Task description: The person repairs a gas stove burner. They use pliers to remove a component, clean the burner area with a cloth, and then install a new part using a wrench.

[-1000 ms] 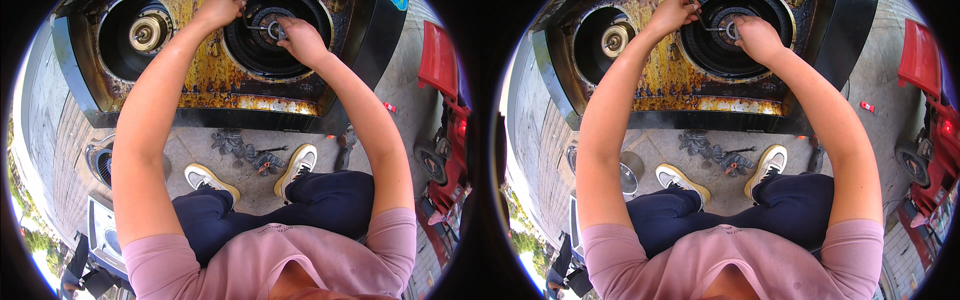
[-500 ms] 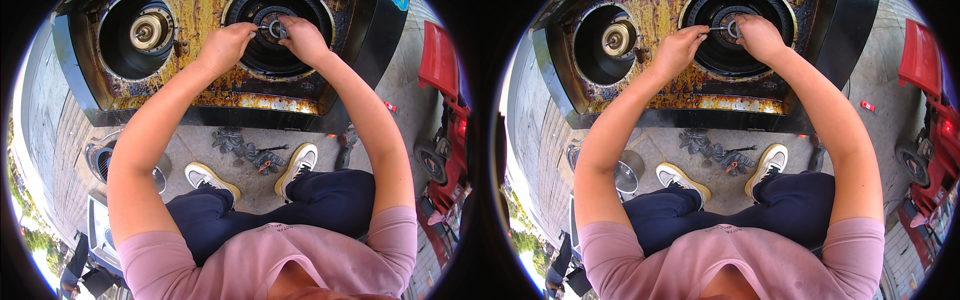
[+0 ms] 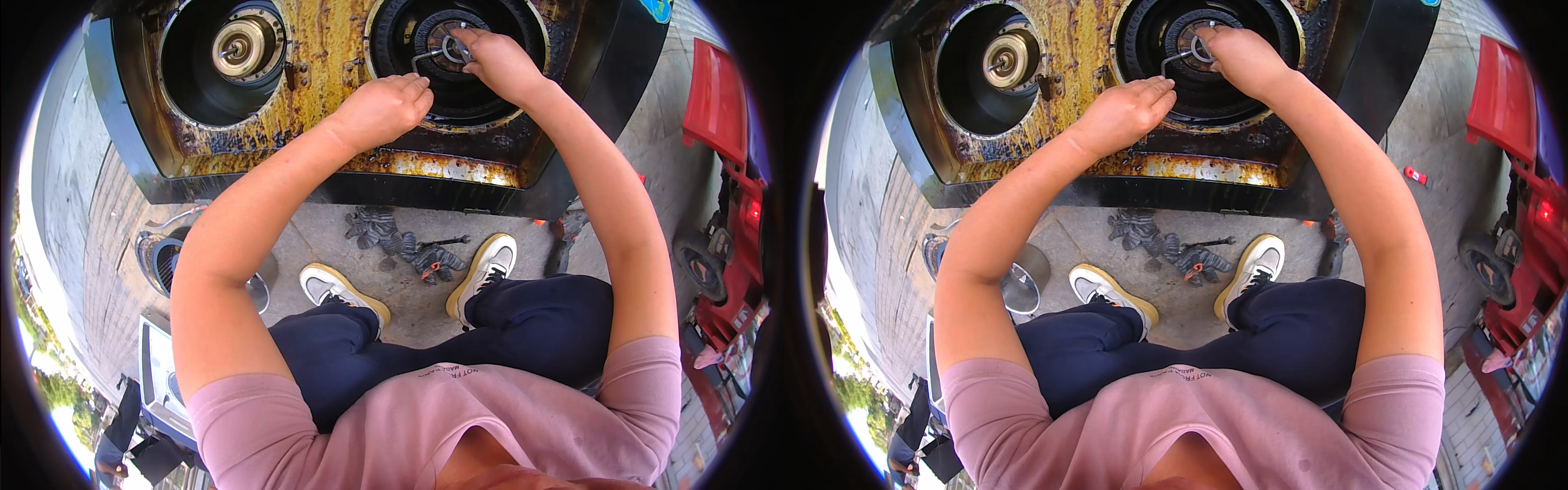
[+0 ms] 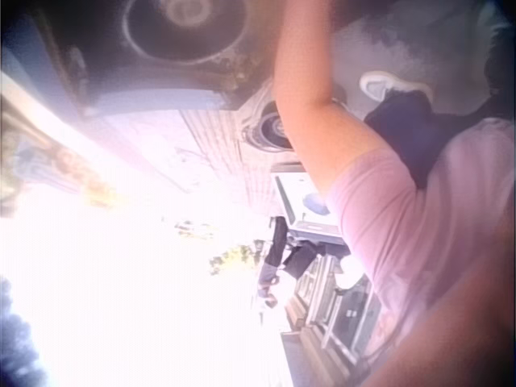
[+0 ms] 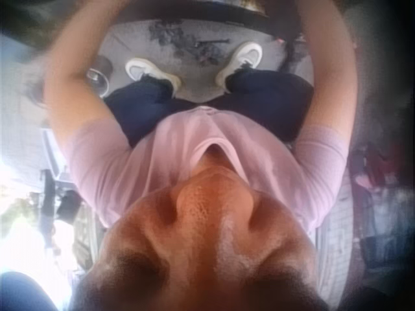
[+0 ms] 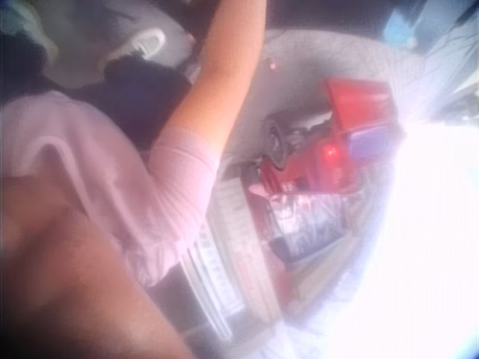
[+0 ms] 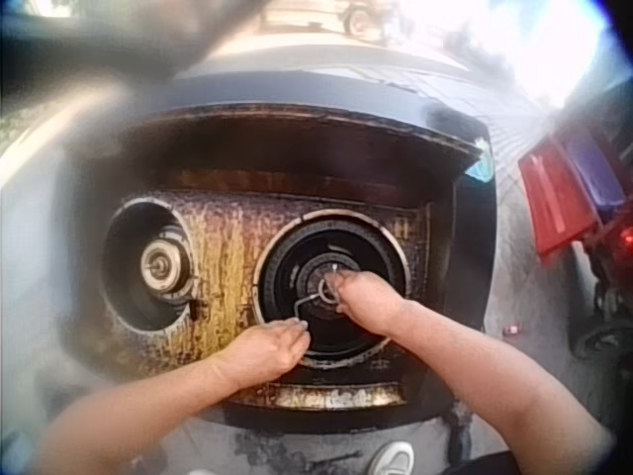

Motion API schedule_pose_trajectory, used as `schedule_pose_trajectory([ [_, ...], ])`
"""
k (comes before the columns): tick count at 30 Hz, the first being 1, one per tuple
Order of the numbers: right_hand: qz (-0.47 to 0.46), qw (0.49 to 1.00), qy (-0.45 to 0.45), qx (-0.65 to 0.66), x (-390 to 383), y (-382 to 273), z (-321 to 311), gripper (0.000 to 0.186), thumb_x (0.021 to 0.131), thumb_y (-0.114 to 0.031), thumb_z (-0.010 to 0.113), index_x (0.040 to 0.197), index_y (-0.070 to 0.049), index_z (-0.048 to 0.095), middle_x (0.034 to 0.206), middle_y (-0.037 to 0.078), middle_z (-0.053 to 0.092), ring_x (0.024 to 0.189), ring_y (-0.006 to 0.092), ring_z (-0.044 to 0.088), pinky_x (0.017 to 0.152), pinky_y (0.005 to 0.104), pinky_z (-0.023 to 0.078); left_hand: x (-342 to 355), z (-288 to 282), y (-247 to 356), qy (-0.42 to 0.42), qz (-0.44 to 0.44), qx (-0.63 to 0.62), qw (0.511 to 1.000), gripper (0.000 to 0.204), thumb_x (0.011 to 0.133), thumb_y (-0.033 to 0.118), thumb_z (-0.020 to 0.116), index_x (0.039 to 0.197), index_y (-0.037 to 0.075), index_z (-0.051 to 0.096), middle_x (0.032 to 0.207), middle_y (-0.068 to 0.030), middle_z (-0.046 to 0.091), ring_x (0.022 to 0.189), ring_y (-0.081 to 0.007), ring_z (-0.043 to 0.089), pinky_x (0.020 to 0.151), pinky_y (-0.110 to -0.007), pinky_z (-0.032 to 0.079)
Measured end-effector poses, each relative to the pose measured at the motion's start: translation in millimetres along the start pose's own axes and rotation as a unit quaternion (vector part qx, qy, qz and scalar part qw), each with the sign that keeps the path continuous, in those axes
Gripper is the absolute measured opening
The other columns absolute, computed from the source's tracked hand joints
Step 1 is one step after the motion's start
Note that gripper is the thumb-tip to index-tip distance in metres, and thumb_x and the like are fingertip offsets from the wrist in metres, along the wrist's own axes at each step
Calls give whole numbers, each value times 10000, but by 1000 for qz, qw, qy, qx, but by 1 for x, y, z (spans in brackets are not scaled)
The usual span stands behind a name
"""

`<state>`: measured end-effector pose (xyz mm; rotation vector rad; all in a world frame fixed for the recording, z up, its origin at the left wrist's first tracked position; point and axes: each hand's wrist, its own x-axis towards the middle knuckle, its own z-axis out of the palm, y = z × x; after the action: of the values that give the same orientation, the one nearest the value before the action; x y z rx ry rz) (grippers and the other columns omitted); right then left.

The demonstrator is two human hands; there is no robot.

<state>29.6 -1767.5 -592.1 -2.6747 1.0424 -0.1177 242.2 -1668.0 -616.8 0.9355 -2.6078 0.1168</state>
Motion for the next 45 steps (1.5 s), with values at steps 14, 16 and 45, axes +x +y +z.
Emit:
schedule_pose_trajectory([
  [14, 16, 1000, 6, 25, -1, -1, 0, 555, 719, -57, 743, 1233, 2, 544, 1179, 197, 604, 1072, 364, 582, 915, 391, 484, -7, 23, 13, -47, 29, 82, 995, 263, 730, 139, 580, 895, -44, 673, 1036, -216, 668, 983, -315, 655, 819, -344, 542],
  [16, 16, 999, 37, 26, -3, 3, 4, 555, 711, -73, 760, 1221, 2, 555, 1162, 201, 610, 1050, 366, 591, 901, 392, 489, -6, 15, 6, -35, 25, 69, 997, 248, 719, 140, 584, 861, -42, 676, 1008, -222, 674, 972, -317, 658, 802, -343, 544],
  [45, 27, 991, -21, -126, 8, -5, 8, 426, 898, -277, 591, 1308, -173, 539, 971, 162, 610, 812, 343, 631, 701, 417, 522, 11, -35, -42, 48, -371, -210, 903, 199, 927, 261, 573, 1040, 129, 670, 756, -124, 670, 715, -309, 652, 639, -416, 504],
])
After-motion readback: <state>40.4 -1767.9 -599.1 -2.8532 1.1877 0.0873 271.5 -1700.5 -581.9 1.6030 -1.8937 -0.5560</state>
